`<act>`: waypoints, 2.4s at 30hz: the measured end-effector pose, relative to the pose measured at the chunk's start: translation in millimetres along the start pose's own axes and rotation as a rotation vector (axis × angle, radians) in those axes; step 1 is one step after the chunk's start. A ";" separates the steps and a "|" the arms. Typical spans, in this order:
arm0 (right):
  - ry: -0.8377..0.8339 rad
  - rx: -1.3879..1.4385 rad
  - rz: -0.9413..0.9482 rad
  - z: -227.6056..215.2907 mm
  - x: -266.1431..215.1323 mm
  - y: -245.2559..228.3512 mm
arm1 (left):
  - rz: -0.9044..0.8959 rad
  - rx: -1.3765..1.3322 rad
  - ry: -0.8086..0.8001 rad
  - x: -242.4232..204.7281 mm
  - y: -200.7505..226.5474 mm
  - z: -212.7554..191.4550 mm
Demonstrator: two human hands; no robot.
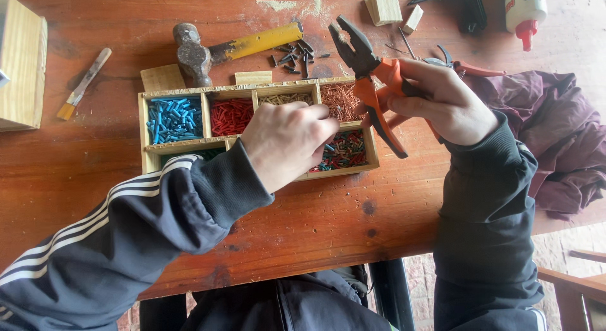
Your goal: The person uses pliers to trim the tips of small colored plastic nails from a compartmentalized wooden box. They repeatedly pick up individual nails, cut the tips, and return them to the box.
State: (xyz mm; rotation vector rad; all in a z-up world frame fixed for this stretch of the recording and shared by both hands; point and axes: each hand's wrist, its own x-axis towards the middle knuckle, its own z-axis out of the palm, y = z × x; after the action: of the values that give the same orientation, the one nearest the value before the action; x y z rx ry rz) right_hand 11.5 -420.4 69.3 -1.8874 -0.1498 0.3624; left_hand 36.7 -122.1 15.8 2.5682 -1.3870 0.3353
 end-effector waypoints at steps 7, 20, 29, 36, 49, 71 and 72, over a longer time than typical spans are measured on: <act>-0.038 0.053 0.024 4.8 -5.5 -3.2 | -0.130 -0.384 0.019 -16.7 -15.3 -32.4; -0.306 0.062 0.098 49.8 -19.9 -1.3 | -0.196 -0.800 0.211 -84.6 -47.7 -60.8; -0.415 -0.013 0.112 77.4 -17.7 1.6 | -0.224 -0.843 0.297 -98.3 -50.9 -56.8; -0.342 0.062 0.170 107.0 -21.8 -20.2 | -0.036 -0.309 0.527 -103.0 -41.4 -39.7; -0.240 0.222 0.121 125.2 -37.2 -19.7 | 0.004 -0.028 0.562 -106.1 -36.2 -34.1; -0.185 0.076 0.057 135.8 -47.5 -33.9 | 0.059 0.137 0.564 -108.2 -35.0 -34.1; -0.186 0.048 0.044 136.4 -47.7 -35.4 | 0.076 0.156 0.560 -108.4 -34.5 -35.0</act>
State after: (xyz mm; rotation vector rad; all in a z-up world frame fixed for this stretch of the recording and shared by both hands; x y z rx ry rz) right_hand -74.7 -299.2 69.8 -1.8101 -0.2227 0.5675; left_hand 4.3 -7.6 15.0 2.2660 -1.2757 1.1126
